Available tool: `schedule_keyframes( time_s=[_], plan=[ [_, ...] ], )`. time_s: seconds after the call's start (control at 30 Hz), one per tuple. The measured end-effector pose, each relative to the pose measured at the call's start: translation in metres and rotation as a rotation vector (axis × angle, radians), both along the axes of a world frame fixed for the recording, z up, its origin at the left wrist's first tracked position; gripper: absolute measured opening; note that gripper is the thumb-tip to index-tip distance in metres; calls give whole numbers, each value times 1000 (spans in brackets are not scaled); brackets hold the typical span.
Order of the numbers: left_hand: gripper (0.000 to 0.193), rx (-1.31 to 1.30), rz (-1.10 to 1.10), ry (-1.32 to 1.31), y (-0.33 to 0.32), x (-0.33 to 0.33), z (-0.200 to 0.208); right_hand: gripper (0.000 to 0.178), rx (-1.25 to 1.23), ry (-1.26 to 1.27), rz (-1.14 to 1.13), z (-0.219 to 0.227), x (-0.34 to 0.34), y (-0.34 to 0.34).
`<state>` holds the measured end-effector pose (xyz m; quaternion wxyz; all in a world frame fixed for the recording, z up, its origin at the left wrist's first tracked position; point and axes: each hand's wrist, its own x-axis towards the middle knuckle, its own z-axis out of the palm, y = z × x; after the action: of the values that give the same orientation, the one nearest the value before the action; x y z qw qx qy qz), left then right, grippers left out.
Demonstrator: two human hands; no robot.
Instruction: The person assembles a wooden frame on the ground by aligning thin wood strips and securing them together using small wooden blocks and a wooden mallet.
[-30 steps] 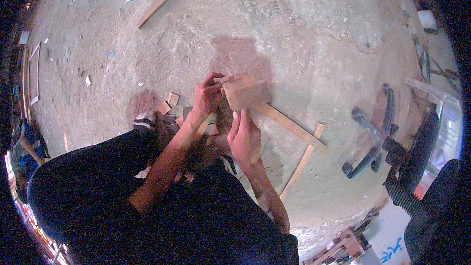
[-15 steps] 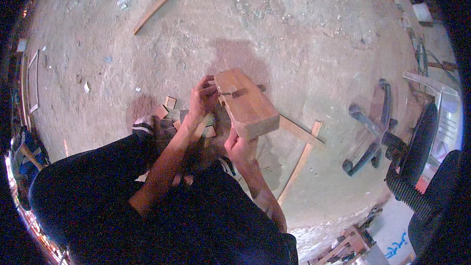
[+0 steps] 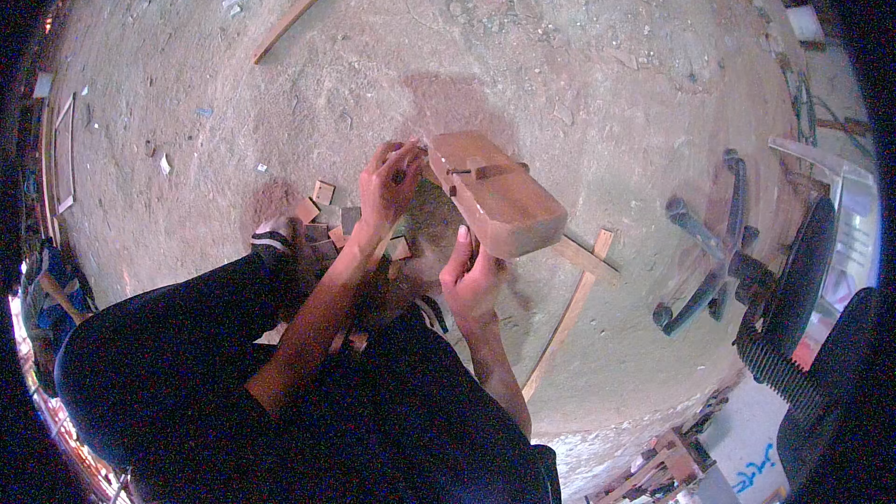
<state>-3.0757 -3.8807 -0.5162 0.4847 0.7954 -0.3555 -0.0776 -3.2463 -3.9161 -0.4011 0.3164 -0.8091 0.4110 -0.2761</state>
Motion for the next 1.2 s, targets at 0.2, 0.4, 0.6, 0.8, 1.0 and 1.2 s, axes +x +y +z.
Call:
schedule_keyframes(
  time_s=[0.2, 0.4, 0.6, 0.8, 1.0, 1.2],
  plan=[
    [27, -32, -81, -7, 2, 6, -6, 28, 157, 68, 28, 6, 8, 6],
    [22, 14, -139, 22, 5, 10, -6, 25, 95, 129, 129, -11, 11, -1],
    [19, -58, -147, 61, 5, 11, -8, 22, 121, 71, 125, -2, 9, 0],
    [17, -26, -182, -38, 8, 12, -12, 19, 98, 220, 170, -21, 10, -4],
    [21, -29, -123, -45, 3, 8, -8, 17, 42, 80, 139, -17, 6, 0],
    [20, 18, -107, -14, 8, 14, -15, 20, 141, 130, 161, -4, 16, -4]
  ],
)
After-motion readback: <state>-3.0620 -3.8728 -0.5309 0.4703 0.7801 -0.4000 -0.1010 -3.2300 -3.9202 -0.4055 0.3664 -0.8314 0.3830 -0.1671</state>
